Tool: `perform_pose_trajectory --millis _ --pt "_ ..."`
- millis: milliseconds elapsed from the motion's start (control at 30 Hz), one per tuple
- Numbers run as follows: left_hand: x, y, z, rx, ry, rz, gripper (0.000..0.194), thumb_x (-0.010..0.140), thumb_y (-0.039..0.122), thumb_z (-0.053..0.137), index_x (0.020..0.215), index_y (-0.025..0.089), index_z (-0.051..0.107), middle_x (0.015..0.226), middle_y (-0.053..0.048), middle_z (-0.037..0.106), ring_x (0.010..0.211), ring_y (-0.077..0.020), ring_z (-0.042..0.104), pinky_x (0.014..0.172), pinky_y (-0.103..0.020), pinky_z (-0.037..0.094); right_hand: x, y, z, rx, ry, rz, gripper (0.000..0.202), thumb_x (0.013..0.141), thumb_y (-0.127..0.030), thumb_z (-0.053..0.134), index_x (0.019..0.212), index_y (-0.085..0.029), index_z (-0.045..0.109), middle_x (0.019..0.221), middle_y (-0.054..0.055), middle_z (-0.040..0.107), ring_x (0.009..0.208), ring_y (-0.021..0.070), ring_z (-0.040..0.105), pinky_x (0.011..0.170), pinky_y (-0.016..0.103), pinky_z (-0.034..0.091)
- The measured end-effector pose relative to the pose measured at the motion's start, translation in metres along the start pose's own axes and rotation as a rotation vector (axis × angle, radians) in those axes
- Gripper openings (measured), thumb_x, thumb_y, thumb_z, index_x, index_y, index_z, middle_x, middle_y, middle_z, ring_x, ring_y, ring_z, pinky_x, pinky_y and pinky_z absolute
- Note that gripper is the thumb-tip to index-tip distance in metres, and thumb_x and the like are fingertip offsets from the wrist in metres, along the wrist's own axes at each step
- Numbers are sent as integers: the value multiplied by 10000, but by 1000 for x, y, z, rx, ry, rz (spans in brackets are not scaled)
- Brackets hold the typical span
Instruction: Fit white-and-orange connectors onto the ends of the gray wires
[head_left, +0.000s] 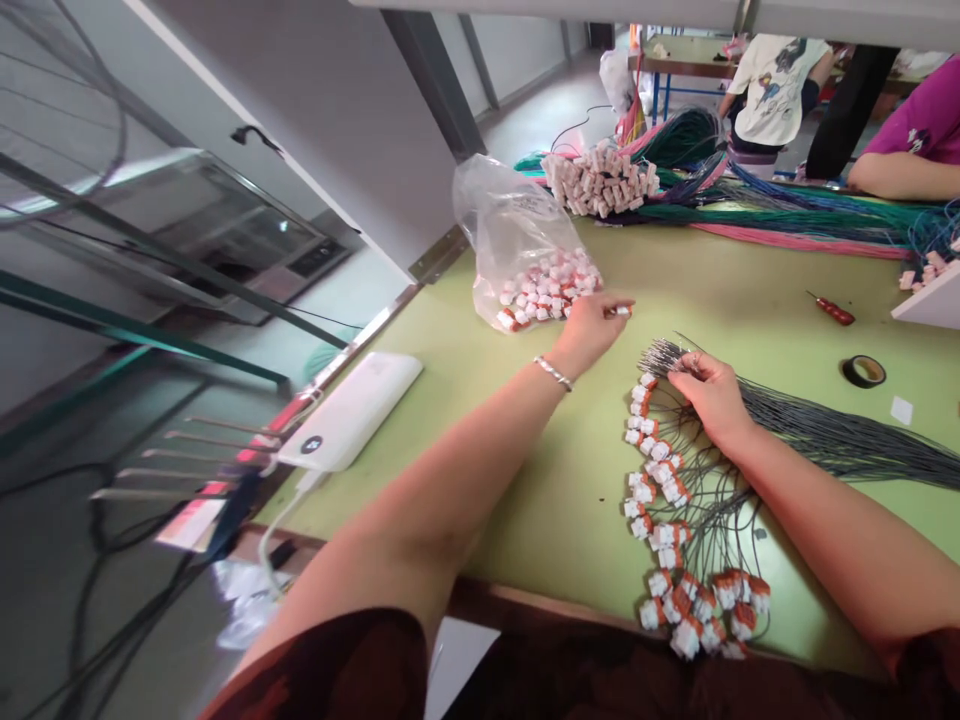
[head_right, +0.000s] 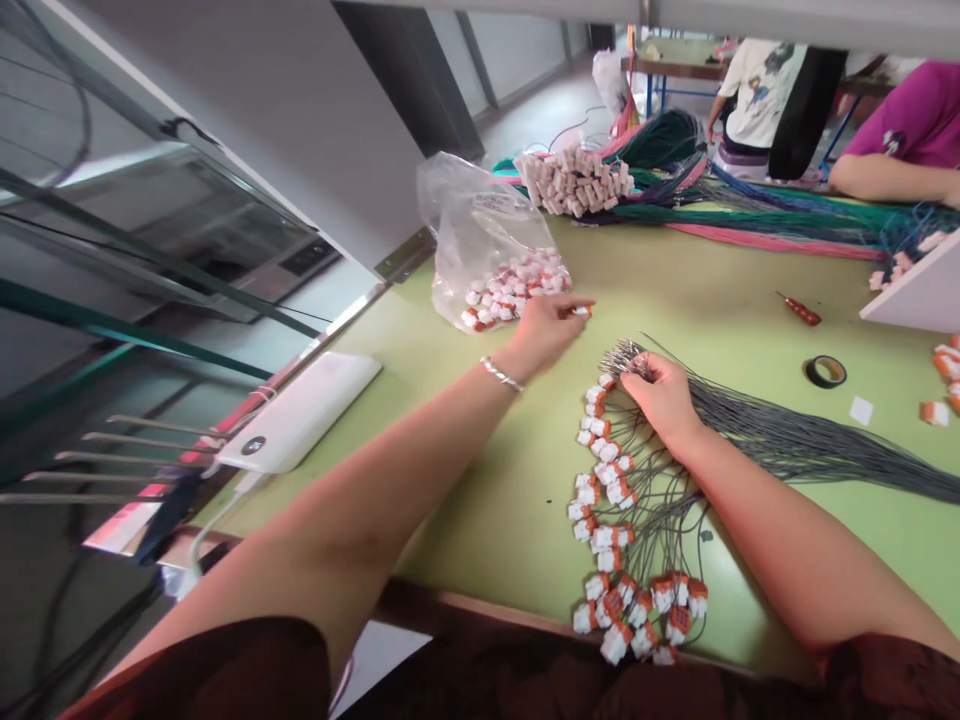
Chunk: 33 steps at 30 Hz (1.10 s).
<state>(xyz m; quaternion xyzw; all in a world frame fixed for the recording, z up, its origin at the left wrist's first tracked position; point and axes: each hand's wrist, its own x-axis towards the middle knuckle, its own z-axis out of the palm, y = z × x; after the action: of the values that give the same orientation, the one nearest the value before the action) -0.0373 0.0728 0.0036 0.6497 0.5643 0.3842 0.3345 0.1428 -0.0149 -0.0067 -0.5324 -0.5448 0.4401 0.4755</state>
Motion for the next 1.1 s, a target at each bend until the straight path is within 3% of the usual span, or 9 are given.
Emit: perform_pose_trajectory --millis 67,133,267,400,500,667,833,1100 --pt "-27 6 -6 -304 -114 -204 332 723 128 625 1042 104 713 760 -66 682 638 -129 582 675 -289 497 0 1 1 -10 3 -3 168 649 -300 600 578 -203 483 535 -57 405 529 101 338 541 270 283" --pt "-50 11 -9 -541 -196 -325 303 681 108 662 977 101 728 784 -67 693 641 -107 594 684 -270 503 1 2 1 -25 5 -11 158 647 -285 593 572 -202 482 528 -59 392 532 101 327 543 269 278" --pt "-72 15 -4 -674 -270 -336 200 716 231 717 865 101 744 768 -68 702 631 -94 590 673 -256 498 1 4 2 -56 -11 -48 152 636 -260 574 555 -201 460 534 -59 375 548 100 318 539 264 271" --pt "-71 13 8 -555 -268 -250 197 697 267 761 805 104 737 647 -31 665 548 -78 531 565 -229 445 -1 0 3 -73 -29 -50 165 626 -268 585 550 -199 457 534 -57 371 551 97 316 533 260 271" --pt "-70 10 12 -582 -289 -261 190 701 274 770 779 107 723 621 -18 648 521 -69 514 547 -226 430 -1 -5 4 -51 -43 5 177 632 -334 624 611 -188 527 551 -49 419 552 99 339 531 260 285" --pt "-73 5 7 -833 -365 -358 139 751 223 736 820 103 723 777 -60 704 648 -88 602 688 -254 493 -1 -5 4 -56 -19 29 200 654 -357 632 602 -183 548 548 -37 446 542 100 339 537 266 299" --pt "-74 -1 2 -1001 -319 -412 229 763 83 685 984 128 721 824 -54 724 784 -114 658 848 -282 497 -1 0 2 -29 33 32 193 640 -340 642 579 -194 531 543 -39 450 529 106 344 554 280 309" --pt "-76 -1 3 -1033 -353 -370 129 709 102 732 838 113 724 822 -60 732 804 -136 674 880 -297 497 -3 -6 3 -95 -11 -4 168 640 -302 589 535 -200 507 520 -31 412 532 115 328 539 281 267"
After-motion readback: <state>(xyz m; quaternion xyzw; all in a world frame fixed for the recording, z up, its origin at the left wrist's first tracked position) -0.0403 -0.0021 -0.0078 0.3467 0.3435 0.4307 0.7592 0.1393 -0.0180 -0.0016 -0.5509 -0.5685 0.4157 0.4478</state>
